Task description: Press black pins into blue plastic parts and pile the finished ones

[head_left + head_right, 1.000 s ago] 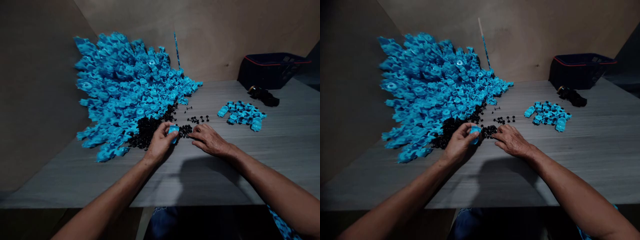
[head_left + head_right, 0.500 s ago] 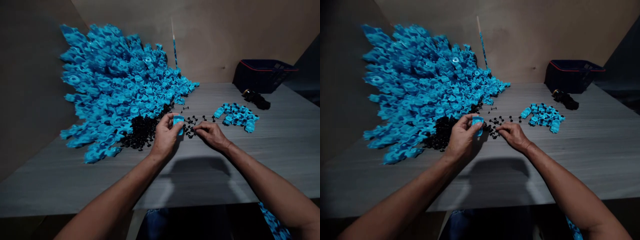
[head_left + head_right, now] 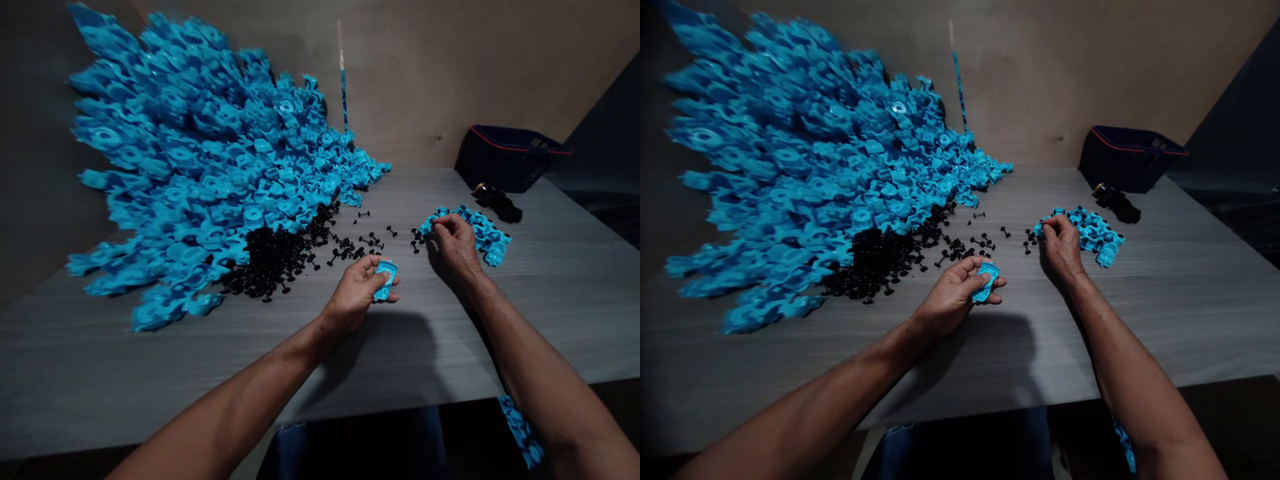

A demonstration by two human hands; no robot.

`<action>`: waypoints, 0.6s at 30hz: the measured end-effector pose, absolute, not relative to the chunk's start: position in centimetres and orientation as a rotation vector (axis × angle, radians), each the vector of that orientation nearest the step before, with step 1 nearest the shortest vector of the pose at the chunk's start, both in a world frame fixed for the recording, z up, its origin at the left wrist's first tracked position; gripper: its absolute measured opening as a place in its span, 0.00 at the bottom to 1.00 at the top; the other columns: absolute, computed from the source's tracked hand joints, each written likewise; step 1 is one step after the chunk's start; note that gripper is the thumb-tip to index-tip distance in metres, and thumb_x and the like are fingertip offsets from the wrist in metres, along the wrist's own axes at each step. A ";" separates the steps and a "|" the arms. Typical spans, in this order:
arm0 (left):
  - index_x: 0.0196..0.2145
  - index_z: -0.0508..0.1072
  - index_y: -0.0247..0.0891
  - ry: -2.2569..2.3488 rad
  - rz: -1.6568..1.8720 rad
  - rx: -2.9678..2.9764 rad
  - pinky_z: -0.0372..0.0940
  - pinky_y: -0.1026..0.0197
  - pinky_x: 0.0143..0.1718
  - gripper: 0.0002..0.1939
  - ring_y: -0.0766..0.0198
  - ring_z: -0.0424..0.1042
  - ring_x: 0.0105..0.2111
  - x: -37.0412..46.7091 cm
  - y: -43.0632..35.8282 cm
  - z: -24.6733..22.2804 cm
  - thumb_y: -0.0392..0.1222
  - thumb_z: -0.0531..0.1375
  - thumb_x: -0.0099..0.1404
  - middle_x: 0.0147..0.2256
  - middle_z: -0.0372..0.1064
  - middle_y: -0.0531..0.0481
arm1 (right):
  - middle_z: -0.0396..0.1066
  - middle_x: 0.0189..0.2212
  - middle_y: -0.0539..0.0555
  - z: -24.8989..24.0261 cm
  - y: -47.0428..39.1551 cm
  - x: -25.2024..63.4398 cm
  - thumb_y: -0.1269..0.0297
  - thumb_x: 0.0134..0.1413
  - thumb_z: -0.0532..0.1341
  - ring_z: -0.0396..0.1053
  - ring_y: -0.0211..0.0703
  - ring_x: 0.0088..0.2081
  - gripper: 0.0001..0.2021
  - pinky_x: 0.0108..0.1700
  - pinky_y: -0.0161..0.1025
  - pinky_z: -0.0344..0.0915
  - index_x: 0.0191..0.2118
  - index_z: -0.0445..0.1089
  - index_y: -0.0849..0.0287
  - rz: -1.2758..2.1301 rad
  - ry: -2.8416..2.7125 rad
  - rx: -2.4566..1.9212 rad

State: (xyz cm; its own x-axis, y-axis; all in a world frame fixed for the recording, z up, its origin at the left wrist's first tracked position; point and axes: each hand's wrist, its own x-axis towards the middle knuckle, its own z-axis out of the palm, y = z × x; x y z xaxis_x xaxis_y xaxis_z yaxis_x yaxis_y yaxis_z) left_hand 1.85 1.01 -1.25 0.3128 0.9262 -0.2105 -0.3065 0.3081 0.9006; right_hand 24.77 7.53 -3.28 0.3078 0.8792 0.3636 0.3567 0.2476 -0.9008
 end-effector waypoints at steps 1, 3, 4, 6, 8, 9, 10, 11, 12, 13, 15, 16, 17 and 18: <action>0.37 0.72 0.34 0.896 0.986 0.864 0.76 0.59 0.28 0.15 0.57 0.77 0.38 1.9 1.2 -1.4 0.38 0.70 0.53 0.34 0.70 0.48 | 0.72 0.29 0.50 -3.6 7.6 24.6 0.62 0.50 0.60 0.69 0.43 0.34 0.05 0.43 0.43 0.66 0.32 0.70 0.55 0.517 -1.274 -1.349; 0.37 0.71 0.35 0.950 1.047 0.836 0.77 0.59 0.29 0.13 0.59 0.76 0.37 1.6 1.8 -1.6 0.35 0.68 0.53 0.34 0.71 0.48 | 0.71 0.28 0.50 -4.4 7.7 23.9 0.63 0.48 0.60 0.69 0.43 0.34 0.04 0.45 0.44 0.65 0.30 0.70 0.56 0.530 -1.278 -1.361; 0.37 0.71 0.35 0.975 1.085 0.824 0.77 0.59 0.29 0.12 0.60 0.76 0.36 1.3 2.2 -1.6 0.34 0.67 0.54 0.34 0.71 0.48 | 0.71 0.28 0.50 -4.8 7.7 23.4 0.63 0.47 0.60 0.69 0.43 0.34 0.04 0.45 0.44 0.65 0.29 0.70 0.56 0.555 -1.300 -1.356; 0.37 0.70 0.35 1.018 1.164 0.805 0.77 0.59 0.30 0.12 0.61 0.75 0.35 0.8 2.9 -1.5 0.33 0.65 0.54 0.33 0.71 0.49 | 0.72 0.28 0.50 -5.4 7.5 22.2 0.62 0.48 0.60 0.69 0.43 0.34 0.05 0.45 0.44 0.65 0.30 0.71 0.56 0.622 -1.356 -1.317; 0.38 0.70 0.35 1.051 1.244 0.783 0.77 0.60 0.31 0.11 0.63 0.75 0.34 0.3 3.4 -1.3 0.32 0.64 0.55 0.33 0.71 0.51 | 0.74 0.30 0.51 -5.6 7.3 21.2 0.59 0.49 0.61 0.71 0.43 0.36 0.07 0.46 0.44 0.65 0.31 0.73 0.56 0.718 -1.405 -1.242; 0.38 0.69 0.36 1.059 1.278 0.768 0.77 0.60 0.31 0.11 0.64 0.75 0.33 0.2 3.5 -1.2 0.32 0.63 0.56 0.32 0.70 0.51 | 0.75 0.31 0.51 -5.4 7.2 21.0 0.59 0.50 0.62 0.71 0.43 0.37 0.08 0.46 0.44 0.66 0.32 0.73 0.56 0.762 -1.418 -1.199; 0.38 0.69 0.36 1.062 1.303 0.753 0.77 0.60 0.32 0.11 0.64 0.75 0.33 0.2 3.5 -1.1 0.32 0.63 0.56 0.32 0.70 0.52 | 0.75 0.32 0.51 -5.2 7.1 20.9 0.58 0.50 0.62 0.72 0.43 0.37 0.08 0.46 0.43 0.66 0.33 0.74 0.56 0.794 -1.418 -1.159; 0.39 0.68 0.36 1.060 1.319 0.741 0.77 0.60 0.31 0.11 0.64 0.76 0.33 0.2 3.4 -0.9 0.32 0.63 0.57 0.32 0.70 0.52 | 0.76 0.32 0.51 -4.9 7.0 20.9 0.58 0.50 0.63 0.72 0.43 0.38 0.08 0.46 0.43 0.67 0.33 0.74 0.56 0.806 -1.406 -1.129; 0.40 0.68 0.36 1.053 1.325 0.737 0.76 0.60 0.30 0.12 0.63 0.76 0.34 0.2 3.3 -0.8 0.33 0.63 0.57 0.32 0.70 0.52 | 0.75 0.32 0.51 -4.5 6.9 21.2 0.59 0.50 0.63 0.72 0.42 0.38 0.07 0.45 0.42 0.67 0.33 0.74 0.55 0.799 -1.385 -1.113; 0.40 0.67 0.37 1.042 1.324 0.743 0.76 0.61 0.27 0.13 0.61 0.77 0.34 0.2 3.1 -0.6 0.34 0.63 0.57 0.32 0.71 0.52 | 0.75 0.32 0.50 -4.1 6.8 21.5 0.59 0.51 0.63 0.72 0.41 0.37 0.07 0.43 0.41 0.67 0.34 0.74 0.55 0.792 -1.366 -1.106; 0.41 0.67 0.37 1.017 1.310 0.780 0.71 0.64 0.21 0.15 0.58 0.78 0.33 0.3 2.7 -0.3 0.36 0.63 0.56 0.31 0.71 0.51 | 0.73 0.29 0.49 -3.5 6.7 22.3 0.61 0.52 0.63 0.70 0.39 0.33 0.06 0.38 0.39 0.67 0.35 0.74 0.55 0.812 -1.369 -1.116; 0.41 0.67 0.37 1.002 1.303 0.801 0.69 0.66 0.18 0.15 0.58 0.79 0.32 0.3 2.6 -0.1 0.36 0.64 0.56 0.31 0.71 0.51 | 0.72 0.27 0.48 -3.2 6.7 22.7 0.62 0.52 0.63 0.69 0.39 0.31 0.05 0.36 0.38 0.66 0.35 0.74 0.55 0.826 -1.404 -1.133; 0.41 0.67 0.37 0.988 1.296 0.815 0.66 0.67 0.17 0.15 0.57 0.79 0.31 0.3 2.4 0.1 0.37 0.64 0.56 0.30 0.72 0.51 | 0.71 0.26 0.48 -3.0 6.6 23.0 0.63 0.53 0.62 0.68 0.39 0.29 0.05 0.35 0.38 0.65 0.34 0.74 0.56 0.830 -1.470 -1.157; 0.41 0.67 0.37 0.976 1.292 0.820 0.65 0.68 0.16 0.16 0.57 0.79 0.31 0.3 2.3 0.2 0.37 0.64 0.55 0.30 0.72 0.51 | 0.71 0.25 0.48 -2.9 6.6 23.2 0.65 0.53 0.62 0.68 0.39 0.30 0.04 0.36 0.38 0.65 0.33 0.75 0.57 0.813 -1.559 -1.186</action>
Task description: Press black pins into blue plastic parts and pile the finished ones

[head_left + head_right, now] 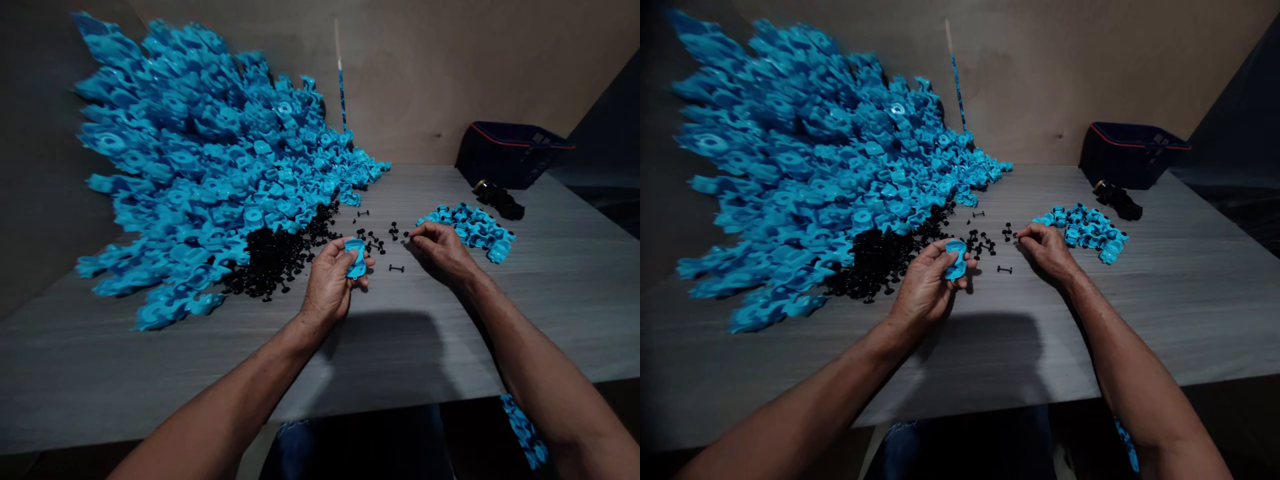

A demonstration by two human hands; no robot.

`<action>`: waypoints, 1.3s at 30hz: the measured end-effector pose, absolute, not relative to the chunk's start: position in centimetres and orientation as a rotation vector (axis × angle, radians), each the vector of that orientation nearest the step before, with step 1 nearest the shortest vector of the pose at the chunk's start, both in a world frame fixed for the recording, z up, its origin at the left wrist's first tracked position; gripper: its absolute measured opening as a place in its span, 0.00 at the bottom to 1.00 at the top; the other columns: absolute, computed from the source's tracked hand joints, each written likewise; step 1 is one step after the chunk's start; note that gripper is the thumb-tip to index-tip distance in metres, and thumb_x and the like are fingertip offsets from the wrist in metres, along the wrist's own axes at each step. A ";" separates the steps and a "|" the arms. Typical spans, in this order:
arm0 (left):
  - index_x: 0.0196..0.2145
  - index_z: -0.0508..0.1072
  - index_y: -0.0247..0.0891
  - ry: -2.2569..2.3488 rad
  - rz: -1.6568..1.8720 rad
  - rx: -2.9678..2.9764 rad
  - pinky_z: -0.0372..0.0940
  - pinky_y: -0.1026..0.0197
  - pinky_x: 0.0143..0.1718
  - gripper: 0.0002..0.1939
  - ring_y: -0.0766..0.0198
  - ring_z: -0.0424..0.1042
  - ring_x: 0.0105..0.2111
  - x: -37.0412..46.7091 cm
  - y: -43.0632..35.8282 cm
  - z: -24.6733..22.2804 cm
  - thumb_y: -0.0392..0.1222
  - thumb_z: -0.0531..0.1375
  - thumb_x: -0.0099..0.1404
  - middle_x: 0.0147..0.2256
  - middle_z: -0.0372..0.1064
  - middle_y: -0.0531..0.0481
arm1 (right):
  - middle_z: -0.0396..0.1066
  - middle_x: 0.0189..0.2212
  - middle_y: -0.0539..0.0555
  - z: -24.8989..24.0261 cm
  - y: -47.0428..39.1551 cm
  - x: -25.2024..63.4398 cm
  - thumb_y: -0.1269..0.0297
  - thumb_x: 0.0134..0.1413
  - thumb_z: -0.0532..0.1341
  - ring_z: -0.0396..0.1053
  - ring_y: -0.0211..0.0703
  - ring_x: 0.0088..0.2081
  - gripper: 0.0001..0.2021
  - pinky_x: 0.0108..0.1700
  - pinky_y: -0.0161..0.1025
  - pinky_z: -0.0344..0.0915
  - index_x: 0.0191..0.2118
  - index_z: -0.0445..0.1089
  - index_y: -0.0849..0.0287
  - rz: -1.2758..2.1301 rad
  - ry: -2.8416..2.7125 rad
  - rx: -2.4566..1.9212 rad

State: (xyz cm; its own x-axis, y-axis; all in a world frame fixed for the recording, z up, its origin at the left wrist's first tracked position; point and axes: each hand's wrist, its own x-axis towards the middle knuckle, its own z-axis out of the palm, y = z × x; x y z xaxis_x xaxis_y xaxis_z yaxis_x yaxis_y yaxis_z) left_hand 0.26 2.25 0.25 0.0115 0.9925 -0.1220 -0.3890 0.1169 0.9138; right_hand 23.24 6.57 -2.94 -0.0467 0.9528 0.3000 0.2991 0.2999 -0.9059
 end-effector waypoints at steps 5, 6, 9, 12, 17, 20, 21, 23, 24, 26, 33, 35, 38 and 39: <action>0.42 0.66 0.38 0.845 1.026 0.908 0.66 0.68 0.16 0.19 0.58 0.78 0.29 0.8 0.6 0.5 0.42 0.68 0.55 0.32 0.74 0.49 | 0.76 0.32 0.54 -3.0 6.5 23.6 0.74 0.51 0.60 0.72 0.45 0.37 0.08 0.45 0.43 0.66 0.31 0.77 0.59 0.560 -1.982 -1.297; 0.42 0.67 0.38 0.800 0.883 0.952 0.66 0.67 0.16 0.20 0.59 0.78 0.29 1.1 0.1 0.4 0.44 0.68 0.56 0.33 0.75 0.48 | 0.76 0.33 0.55 -3.0 6.5 23.6 0.75 0.52 0.60 0.72 0.46 0.37 0.08 0.45 0.43 0.66 0.32 0.77 0.59 0.526 -2.026 -1.300; 0.41 0.69 0.37 0.711 0.537 1.045 0.67 0.68 0.17 0.17 0.62 0.76 0.28 2.3 -0.8 -0.4 0.45 0.67 0.58 0.34 0.74 0.47 | 0.75 0.33 0.56 -3.2 6.5 23.6 0.76 0.53 0.59 0.72 0.45 0.37 0.09 0.44 0.42 0.66 0.33 0.77 0.60 0.473 -2.112 -1.281; 0.40 0.68 0.37 0.756 0.609 1.038 0.68 0.67 0.18 0.17 0.61 0.77 0.30 2.8 -0.2 -1.4 0.44 0.67 0.57 0.35 0.70 0.49 | 0.74 0.33 0.56 -3.3 6.4 23.6 0.75 0.56 0.58 0.72 0.45 0.37 0.09 0.44 0.42 0.67 0.34 0.77 0.61 0.440 -2.143 -1.264; 0.41 0.66 0.37 0.945 0.984 0.950 0.71 0.64 0.19 0.17 0.59 0.79 0.31 1.2 1.9 -1.9 0.41 0.66 0.56 0.38 0.68 0.49 | 0.74 0.35 0.58 -3.4 6.3 23.7 0.74 0.58 0.58 0.72 0.46 0.39 0.11 0.46 0.44 0.67 0.36 0.78 0.60 0.416 -2.154 -1.259; 0.41 0.66 0.37 0.966 1.073 0.913 0.70 0.64 0.18 0.16 0.60 0.78 0.32 0.6 2.1 -1.3 0.40 0.65 0.57 0.42 0.70 0.46 | 0.75 0.37 0.58 -3.2 6.3 23.8 0.74 0.55 0.59 0.73 0.47 0.41 0.11 0.48 0.45 0.67 0.38 0.79 0.59 0.462 -2.116 -1.249; 0.41 0.66 0.37 0.963 1.089 0.907 0.70 0.65 0.18 0.16 0.60 0.78 0.32 0.6 2.0 -1.1 0.40 0.65 0.57 0.42 0.71 0.46 | 0.75 0.37 0.57 -3.1 6.3 23.8 0.73 0.54 0.60 0.73 0.47 0.41 0.11 0.48 0.45 0.67 0.39 0.79 0.59 0.478 -2.091 -1.247; 0.42 0.66 0.37 0.960 1.121 0.894 0.69 0.65 0.18 0.16 0.60 0.78 0.31 0.7 1.9 -0.8 0.40 0.65 0.57 0.40 0.72 0.46 | 0.75 0.37 0.56 -3.0 6.3 23.8 0.69 0.51 0.65 0.72 0.47 0.40 0.09 0.46 0.45 0.67 0.39 0.78 0.59 0.490 -2.020 -1.285; 0.42 0.66 0.37 0.959 1.139 0.886 0.69 0.65 0.18 0.16 0.60 0.78 0.31 0.7 1.8 -0.7 0.40 0.65 0.57 0.39 0.73 0.46 | 0.74 0.35 0.55 -3.0 6.3 23.7 0.66 0.49 0.67 0.71 0.47 0.39 0.09 0.44 0.44 0.67 0.39 0.78 0.59 0.481 -1.979 -1.330; 0.42 0.66 0.37 0.961 1.174 0.867 0.70 0.65 0.19 0.17 0.60 0.78 0.31 0.8 1.7 -0.6 0.40 0.65 0.57 0.37 0.73 0.47 | 0.73 0.32 0.53 -3.1 6.2 23.4 0.62 0.48 0.69 0.69 0.45 0.34 0.09 0.39 0.42 0.65 0.36 0.76 0.59 0.440 -1.919 -1.441; 0.44 0.66 0.37 0.925 1.168 0.794 0.71 0.64 0.23 0.19 0.58 0.79 0.33 0.8 1.7 -0.5 0.36 0.65 0.54 0.35 0.74 0.47 | 0.72 0.27 0.52 -3.8 6.3 22.8 0.69 0.49 0.64 0.66 0.43 0.33 0.03 0.40 0.42 0.63 0.27 0.73 0.57 0.317 -1.877 -1.487; 0.46 0.67 0.37 0.914 1.151 0.795 0.73 0.63 0.26 0.21 0.58 0.79 0.35 0.9 1.5 -0.5 0.35 0.65 0.54 0.37 0.75 0.47 | 0.73 0.27 0.52 -3.4 6.2 22.7 0.68 0.49 0.65 0.68 0.44 0.32 0.02 0.40 0.42 0.65 0.27 0.73 0.57 0.377 -1.777 -1.447; 0.49 0.68 0.38 0.884 1.142 0.835 0.75 0.61 0.28 0.24 0.57 0.79 0.37 1.1 1.3 -0.8 0.36 0.67 0.54 0.38 0.75 0.46 | 0.76 0.28 0.52 -2.0 5.4 21.8 0.64 0.51 0.65 0.71 0.43 0.31 0.03 0.38 0.42 0.68 0.30 0.75 0.57 0.537 -1.563 -1.272; 0.50 0.68 0.38 0.871 1.143 0.855 0.75 0.61 0.28 0.25 0.57 0.78 0.38 1.1 1.2 -0.9 0.37 0.67 0.54 0.39 0.75 0.46 | 0.76 0.29 0.51 -1.5 4.9 21.2 0.63 0.51 0.66 0.72 0.43 0.32 0.04 0.37 0.41 0.69 0.32 0.76 0.56 0.577 -1.512 -1.209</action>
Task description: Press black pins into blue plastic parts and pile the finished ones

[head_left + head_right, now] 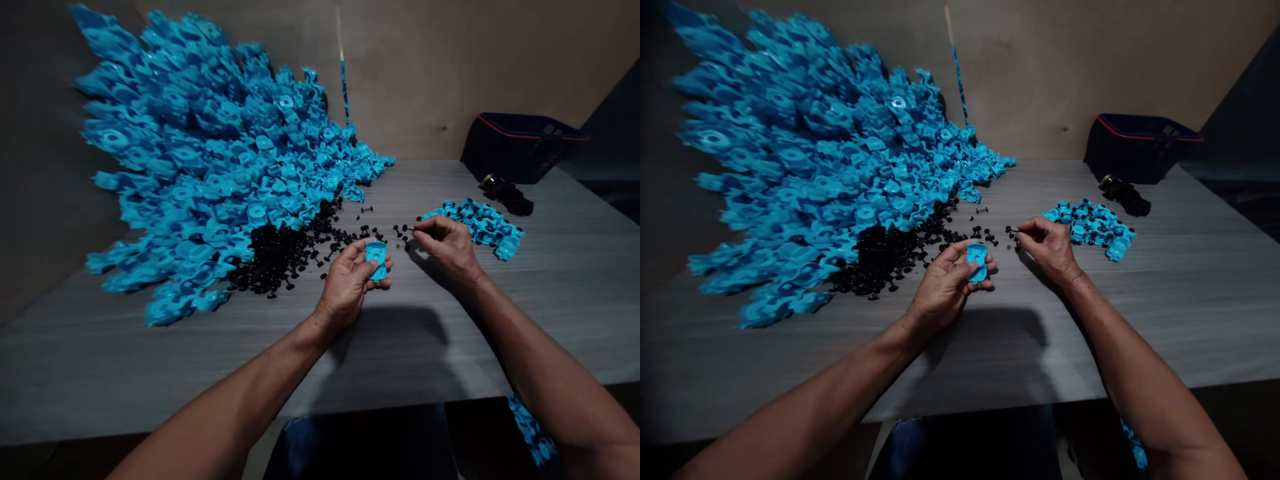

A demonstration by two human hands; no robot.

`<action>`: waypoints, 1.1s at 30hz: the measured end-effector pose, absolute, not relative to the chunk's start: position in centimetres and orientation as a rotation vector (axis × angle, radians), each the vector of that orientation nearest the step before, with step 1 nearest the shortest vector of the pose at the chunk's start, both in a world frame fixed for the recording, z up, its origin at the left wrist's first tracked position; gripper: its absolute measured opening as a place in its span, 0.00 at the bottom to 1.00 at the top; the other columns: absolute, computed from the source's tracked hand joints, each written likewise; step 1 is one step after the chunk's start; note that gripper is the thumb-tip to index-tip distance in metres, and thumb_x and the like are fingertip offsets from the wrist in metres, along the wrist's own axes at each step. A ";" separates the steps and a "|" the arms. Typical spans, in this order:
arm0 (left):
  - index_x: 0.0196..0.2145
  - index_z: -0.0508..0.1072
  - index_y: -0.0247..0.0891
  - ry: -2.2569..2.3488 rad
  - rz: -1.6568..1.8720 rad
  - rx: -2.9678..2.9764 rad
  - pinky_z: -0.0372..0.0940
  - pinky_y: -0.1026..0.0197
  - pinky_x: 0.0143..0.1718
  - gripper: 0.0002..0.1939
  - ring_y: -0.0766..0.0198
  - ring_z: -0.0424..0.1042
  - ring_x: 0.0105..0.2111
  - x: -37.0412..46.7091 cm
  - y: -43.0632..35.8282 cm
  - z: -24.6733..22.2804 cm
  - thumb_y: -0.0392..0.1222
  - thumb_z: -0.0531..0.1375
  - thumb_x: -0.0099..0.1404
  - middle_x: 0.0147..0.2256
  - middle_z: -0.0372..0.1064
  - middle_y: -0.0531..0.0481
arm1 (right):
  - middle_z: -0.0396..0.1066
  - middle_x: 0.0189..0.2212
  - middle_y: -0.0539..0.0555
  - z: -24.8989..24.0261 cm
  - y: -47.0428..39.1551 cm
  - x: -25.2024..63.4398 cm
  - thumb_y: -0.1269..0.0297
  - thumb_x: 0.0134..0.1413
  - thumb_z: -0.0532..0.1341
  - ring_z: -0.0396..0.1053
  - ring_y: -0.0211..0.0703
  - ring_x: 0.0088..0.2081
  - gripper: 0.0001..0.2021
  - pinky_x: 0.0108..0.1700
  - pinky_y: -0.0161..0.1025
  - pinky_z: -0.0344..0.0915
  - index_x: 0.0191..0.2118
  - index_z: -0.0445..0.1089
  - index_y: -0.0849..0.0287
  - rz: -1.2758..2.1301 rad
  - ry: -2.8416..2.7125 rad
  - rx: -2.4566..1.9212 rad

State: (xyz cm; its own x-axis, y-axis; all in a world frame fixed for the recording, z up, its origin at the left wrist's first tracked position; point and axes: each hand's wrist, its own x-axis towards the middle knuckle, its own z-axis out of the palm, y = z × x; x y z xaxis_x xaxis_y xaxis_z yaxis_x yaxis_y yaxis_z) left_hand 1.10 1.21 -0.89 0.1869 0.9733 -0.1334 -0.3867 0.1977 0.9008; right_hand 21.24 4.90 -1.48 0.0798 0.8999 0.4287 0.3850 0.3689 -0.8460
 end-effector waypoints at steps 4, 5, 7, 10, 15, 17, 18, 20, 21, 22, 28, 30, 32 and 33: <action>0.51 0.69 0.38 0.838 1.165 0.934 0.76 0.60 0.29 0.26 0.57 0.77 0.39 1.2 1.0 -1.1 0.39 0.68 0.55 0.40 0.75 0.46 | 0.77 0.29 0.51 0.3 2.7 18.9 0.65 0.51 0.67 0.74 0.41 0.32 0.02 0.36 0.40 0.70 0.33 0.77 0.55 0.555 -1.549 -1.039; 0.51 0.70 0.38 0.836 1.177 0.946 0.76 0.60 0.30 0.26 0.58 0.77 0.39 1.2 0.9 -1.2 0.39 0.69 0.55 0.40 0.74 0.46 | 0.77 0.28 0.50 0.5 2.2 18.4 0.65 0.51 0.67 0.74 0.41 0.31 0.02 0.36 0.39 0.71 0.33 0.77 0.55 0.529 -1.592 -1.006; 0.51 0.71 0.39 0.829 1.202 0.956 0.76 0.61 0.31 0.26 0.59 0.76 0.40 1.2 0.9 -1.2 0.39 0.69 0.55 0.42 0.74 0.47 | 0.77 0.28 0.50 0.7 1.7 17.7 0.66 0.53 0.67 0.74 0.41 0.30 0.02 0.36 0.39 0.71 0.34 0.76 0.54 0.460 -1.679 -0.948; 0.50 0.72 0.39 0.817 1.223 0.967 0.74 0.63 0.31 0.25 0.61 0.76 0.39 1.3 0.9 -1.4 0.40 0.70 0.55 0.43 0.74 0.47 | 0.78 0.30 0.52 0.4 1.4 17.4 0.66 0.56 0.66 0.75 0.42 0.33 0.01 0.38 0.40 0.72 0.34 0.76 0.53 0.314 -1.780 -0.857; 0.49 0.74 0.39 0.826 1.225 0.989 0.72 0.66 0.33 0.24 0.64 0.75 0.36 1.4 1.0 -1.6 0.39 0.70 0.54 0.40 0.75 0.48 | 0.77 0.31 0.53 -0.2 1.5 17.3 0.66 0.58 0.66 0.75 0.44 0.35 0.01 0.39 0.42 0.72 0.35 0.76 0.54 0.209 -1.864 -0.793; 0.49 0.74 0.39 0.819 1.227 0.986 0.71 0.66 0.32 0.23 0.65 0.75 0.35 1.5 0.9 -1.5 0.39 0.70 0.54 0.41 0.75 0.48 | 0.77 0.30 0.53 -0.4 1.5 17.3 0.66 0.59 0.65 0.74 0.44 0.34 0.02 0.39 0.42 0.72 0.34 0.75 0.54 0.189 -1.865 -0.822; 0.48 0.74 0.39 0.812 1.226 0.984 0.71 0.66 0.32 0.23 0.65 0.75 0.35 1.5 0.9 -1.5 0.39 0.70 0.54 0.41 0.75 0.48 | 0.76 0.30 0.53 -0.4 1.5 17.3 0.66 0.59 0.65 0.74 0.43 0.34 0.02 0.39 0.42 0.72 0.34 0.75 0.54 0.177 -1.864 -0.834; 0.48 0.73 0.39 0.798 1.222 0.982 0.71 0.67 0.30 0.23 0.66 0.74 0.33 1.5 0.8 -1.4 0.39 0.70 0.55 0.41 0.75 0.48 | 0.76 0.29 0.53 -0.4 1.5 17.3 0.68 0.59 0.64 0.74 0.43 0.33 0.04 0.37 0.41 0.71 0.33 0.74 0.54 0.148 -1.864 -0.844; 0.48 0.73 0.39 0.792 1.219 0.981 0.71 0.67 0.30 0.22 0.67 0.74 0.33 1.5 0.8 -1.4 0.39 0.70 0.55 0.41 0.75 0.48 | 0.76 0.28 0.52 -0.3 1.5 17.3 0.69 0.58 0.64 0.74 0.42 0.32 0.04 0.37 0.41 0.71 0.33 0.74 0.54 0.133 -1.865 -0.841; 0.48 0.73 0.39 0.785 1.217 0.982 0.71 0.66 0.30 0.22 0.67 0.74 0.33 1.5 0.8 -1.3 0.39 0.70 0.55 0.42 0.75 0.48 | 0.76 0.28 0.52 -0.3 1.5 17.3 0.70 0.58 0.63 0.74 0.42 0.32 0.05 0.36 0.40 0.71 0.32 0.74 0.54 0.118 -1.867 -0.838; 0.48 0.75 0.41 0.739 1.216 0.993 0.72 0.66 0.32 0.18 0.67 0.73 0.32 1.1 0.8 -1.6 0.42 0.67 0.60 0.39 0.73 0.50 | 0.75 0.26 0.51 0.1 1.4 17.2 0.69 0.59 0.63 0.73 0.41 0.30 0.06 0.35 0.40 0.70 0.30 0.73 0.53 0.124 -1.867 -0.873; 0.48 0.76 0.41 0.744 1.217 1.005 0.73 0.64 0.33 0.17 0.67 0.73 0.31 1.0 0.9 -1.8 0.48 0.66 0.63 0.39 0.74 0.49 | 0.75 0.26 0.51 0.1 1.4 17.2 0.69 0.58 0.63 0.73 0.41 0.30 0.06 0.36 0.40 0.70 0.30 0.73 0.54 0.149 -1.858 -0.876; 0.48 0.76 0.41 0.782 1.218 1.025 0.73 0.64 0.31 0.18 0.67 0.73 0.29 1.0 1.0 -1.9 0.51 0.66 0.63 0.39 0.75 0.49 | 0.76 0.27 0.51 0.0 1.5 17.3 0.69 0.57 0.64 0.73 0.41 0.31 0.05 0.37 0.40 0.70 0.30 0.73 0.54 0.194 -1.841 -0.886; 0.48 0.76 0.40 0.800 1.220 1.031 0.73 0.63 0.31 0.19 0.67 0.73 0.29 1.0 1.0 -1.9 0.51 0.67 0.62 0.40 0.75 0.48 | 0.76 0.27 0.51 -0.1 1.5 17.3 0.68 0.57 0.64 0.73 0.41 0.31 0.05 0.36 0.40 0.70 0.30 0.73 0.54 0.237 -1.829 -0.899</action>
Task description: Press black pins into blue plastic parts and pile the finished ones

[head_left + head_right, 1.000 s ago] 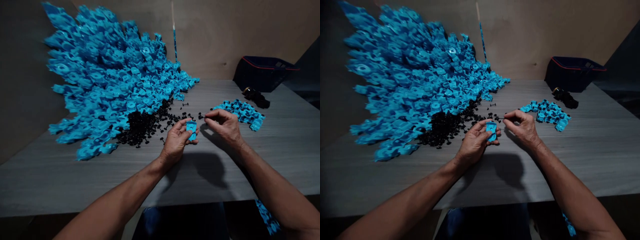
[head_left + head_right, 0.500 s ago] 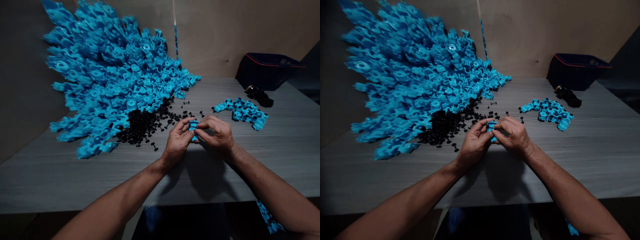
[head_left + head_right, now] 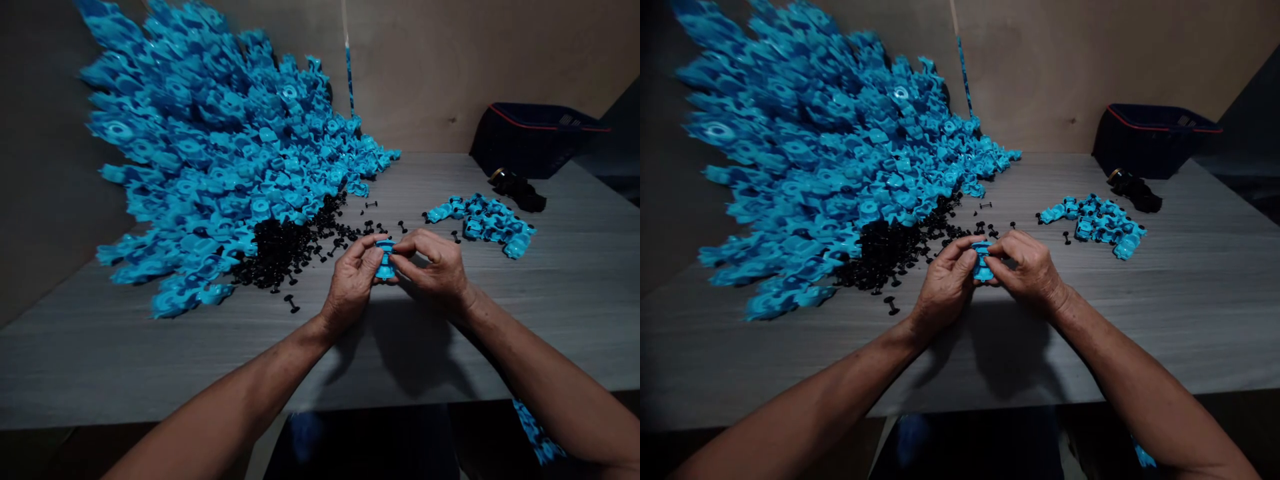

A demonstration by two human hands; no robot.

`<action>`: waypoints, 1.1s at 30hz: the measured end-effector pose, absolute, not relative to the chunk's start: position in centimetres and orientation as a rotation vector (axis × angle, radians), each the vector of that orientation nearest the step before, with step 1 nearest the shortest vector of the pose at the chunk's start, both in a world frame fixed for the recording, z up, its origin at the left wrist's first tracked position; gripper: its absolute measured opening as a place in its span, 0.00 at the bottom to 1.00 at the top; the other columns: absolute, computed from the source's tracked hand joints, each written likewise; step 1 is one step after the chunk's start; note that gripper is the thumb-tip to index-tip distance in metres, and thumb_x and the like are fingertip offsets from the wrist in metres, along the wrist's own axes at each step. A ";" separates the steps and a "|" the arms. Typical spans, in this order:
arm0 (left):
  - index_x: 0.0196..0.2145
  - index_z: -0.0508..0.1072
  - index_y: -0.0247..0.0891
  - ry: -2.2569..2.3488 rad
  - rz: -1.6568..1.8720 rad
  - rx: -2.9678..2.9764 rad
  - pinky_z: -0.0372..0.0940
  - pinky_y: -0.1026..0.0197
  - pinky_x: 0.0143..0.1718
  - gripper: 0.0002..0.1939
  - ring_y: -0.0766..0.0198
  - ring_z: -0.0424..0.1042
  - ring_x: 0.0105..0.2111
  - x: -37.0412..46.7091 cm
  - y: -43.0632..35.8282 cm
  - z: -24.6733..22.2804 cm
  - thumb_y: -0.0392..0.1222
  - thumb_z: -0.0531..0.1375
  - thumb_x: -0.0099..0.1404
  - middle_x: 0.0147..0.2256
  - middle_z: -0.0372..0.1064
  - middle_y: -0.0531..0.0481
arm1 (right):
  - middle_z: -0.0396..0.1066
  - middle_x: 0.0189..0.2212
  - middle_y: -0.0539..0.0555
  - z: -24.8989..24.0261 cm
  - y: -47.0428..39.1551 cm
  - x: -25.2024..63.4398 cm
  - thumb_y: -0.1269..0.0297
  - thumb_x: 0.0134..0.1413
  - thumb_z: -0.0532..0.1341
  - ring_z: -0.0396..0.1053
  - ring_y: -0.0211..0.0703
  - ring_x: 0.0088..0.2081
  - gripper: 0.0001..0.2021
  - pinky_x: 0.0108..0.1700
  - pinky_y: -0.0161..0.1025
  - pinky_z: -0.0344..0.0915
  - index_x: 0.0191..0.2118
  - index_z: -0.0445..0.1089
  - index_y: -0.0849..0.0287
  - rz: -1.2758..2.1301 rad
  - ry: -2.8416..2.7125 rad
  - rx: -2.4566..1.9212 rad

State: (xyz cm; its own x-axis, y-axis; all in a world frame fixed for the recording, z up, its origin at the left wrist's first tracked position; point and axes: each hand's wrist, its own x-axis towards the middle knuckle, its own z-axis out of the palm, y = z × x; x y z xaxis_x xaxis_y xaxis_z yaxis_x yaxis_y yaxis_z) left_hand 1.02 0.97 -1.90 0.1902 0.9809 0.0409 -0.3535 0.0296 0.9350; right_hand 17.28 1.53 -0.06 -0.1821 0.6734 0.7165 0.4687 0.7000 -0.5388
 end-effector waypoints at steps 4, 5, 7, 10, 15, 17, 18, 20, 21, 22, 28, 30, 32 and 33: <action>0.48 0.75 0.40 0.830 1.266 1.051 0.75 0.61 0.33 0.20 0.60 0.77 0.37 1.2 0.8 -1.5 0.50 0.68 0.61 0.42 0.76 0.46 | 0.75 0.26 0.49 -0.3 1.7 17.5 0.65 0.52 0.68 0.72 0.39 0.29 0.04 0.33 0.38 0.70 0.31 0.73 0.55 0.519 -1.741 -0.940; 0.48 0.75 0.39 0.837 1.282 1.064 0.75 0.61 0.34 0.20 0.59 0.78 0.38 1.2 0.8 -1.4 0.50 0.68 0.61 0.42 0.76 0.46 | 0.74 0.27 0.49 -0.3 1.7 17.5 0.65 0.51 0.69 0.71 0.39 0.29 0.05 0.33 0.37 0.70 0.32 0.73 0.55 0.588 -1.718 -0.941; 0.47 0.75 0.39 0.849 1.313 1.097 0.75 0.61 0.34 0.18 0.60 0.77 0.38 1.1 0.7 -1.2 0.49 0.68 0.61 0.43 0.76 0.46 | 0.74 0.27 0.49 -0.3 1.8 17.6 0.64 0.51 0.70 0.72 0.39 0.30 0.06 0.34 0.37 0.70 0.32 0.73 0.56 0.695 -1.678 -0.932; 0.47 0.76 0.39 0.857 1.330 1.139 0.76 0.61 0.36 0.17 0.60 0.77 0.40 1.1 0.6 -1.1 0.47 0.67 0.62 0.43 0.76 0.46 | 0.74 0.27 0.49 -0.3 1.9 17.8 0.63 0.52 0.70 0.72 0.38 0.30 0.06 0.34 0.37 0.70 0.33 0.74 0.56 0.812 -1.608 -0.911; 0.47 0.77 0.40 0.855 1.324 1.168 0.76 0.59 0.37 0.16 0.58 0.77 0.40 1.0 0.7 -1.5 0.46 0.67 0.63 0.44 0.77 0.45 | 0.74 0.30 0.49 -0.8 2.3 17.9 0.55 0.50 0.72 0.72 0.38 0.31 0.14 0.35 0.37 0.71 0.40 0.75 0.56 1.067 -1.460 -0.892; 0.47 0.78 0.40 0.850 1.326 1.184 0.76 0.59 0.36 0.15 0.59 0.77 0.40 0.9 0.8 -1.8 0.46 0.67 0.63 0.42 0.77 0.45 | 0.75 0.34 0.51 -0.9 2.4 17.9 0.53 0.52 0.72 0.73 0.40 0.35 0.16 0.39 0.39 0.72 0.42 0.76 0.56 1.135 -1.476 -0.886; 0.46 0.78 0.40 0.845 1.329 1.198 0.76 0.60 0.36 0.15 0.59 0.77 0.39 0.9 0.8 -1.9 0.46 0.67 0.63 0.42 0.77 0.46 | 0.75 0.35 0.52 -1.0 2.5 17.9 0.52 0.52 0.71 0.74 0.41 0.38 0.15 0.41 0.40 0.72 0.41 0.77 0.56 1.157 -1.490 -0.886; 0.47 0.78 0.40 0.844 1.337 1.229 0.76 0.60 0.35 0.14 0.60 0.76 0.38 0.9 0.8 -2.1 0.45 0.66 0.65 0.42 0.76 0.46 | 0.76 0.37 0.53 -1.1 2.5 17.9 0.52 0.53 0.71 0.74 0.42 0.39 0.15 0.44 0.41 0.71 0.40 0.78 0.57 1.190 -1.495 -0.888; 0.47 0.78 0.40 0.848 1.341 1.244 0.76 0.61 0.35 0.14 0.61 0.76 0.38 0.9 0.8 -2.2 0.45 0.65 0.65 0.42 0.76 0.47 | 0.76 0.37 0.53 -1.2 2.5 17.9 0.51 0.52 0.71 0.73 0.41 0.39 0.16 0.44 0.40 0.71 0.41 0.78 0.57 1.202 -1.485 -0.890; 0.47 0.78 0.40 0.851 1.345 1.258 0.76 0.61 0.35 0.14 0.62 0.76 0.37 0.9 0.8 -2.3 0.46 0.65 0.65 0.41 0.76 0.47 | 0.76 0.36 0.53 -1.2 2.6 17.8 0.51 0.51 0.72 0.73 0.41 0.38 0.16 0.43 0.40 0.71 0.41 0.78 0.57 1.213 -1.471 -0.891; 0.45 0.78 0.38 0.857 1.339 1.298 0.76 0.62 0.34 0.15 0.64 0.75 0.35 0.8 1.1 -2.2 0.48 0.66 0.64 0.39 0.76 0.47 | 0.76 0.34 0.53 -1.4 2.5 17.3 0.50 0.49 0.73 0.72 0.42 0.38 0.17 0.43 0.41 0.69 0.39 0.79 0.57 1.174 -1.430 -0.889; 0.45 0.78 0.37 0.852 1.318 1.245 0.77 0.62 0.33 0.17 0.64 0.75 0.34 0.7 1.3 -2.1 0.49 0.67 0.63 0.38 0.76 0.47 | 0.75 0.34 0.52 -1.5 2.5 17.1 0.51 0.50 0.72 0.72 0.41 0.37 0.16 0.43 0.41 0.69 0.37 0.79 0.57 1.127 -1.437 -0.895; 0.46 0.78 0.36 0.842 1.279 1.164 0.77 0.60 0.31 0.19 0.64 0.75 0.32 0.6 1.6 -2.1 0.51 0.68 0.61 0.37 0.76 0.48 | 0.73 0.32 0.51 -1.6 2.5 17.0 0.52 0.50 0.72 0.71 0.40 0.36 0.14 0.41 0.40 0.68 0.36 0.78 0.57 1.080 -1.445 -0.899; 0.46 0.77 0.36 0.838 1.257 1.128 0.78 0.59 0.31 0.21 0.65 0.75 0.31 0.5 1.7 -2.2 0.52 0.69 0.60 0.37 0.76 0.48 | 0.73 0.32 0.51 -1.7 2.5 17.0 0.52 0.51 0.71 0.70 0.40 0.35 0.14 0.41 0.40 0.67 0.36 0.78 0.57 1.059 -1.451 -0.903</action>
State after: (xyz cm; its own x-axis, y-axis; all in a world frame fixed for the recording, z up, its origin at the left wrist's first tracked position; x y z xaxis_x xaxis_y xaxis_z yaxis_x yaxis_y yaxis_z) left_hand 0.48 1.71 -2.18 0.1593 0.9822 0.0991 -0.2858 -0.0502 0.9570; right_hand 16.96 2.48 -1.69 -0.1377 0.9387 0.3159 -0.0147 0.3170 -0.9483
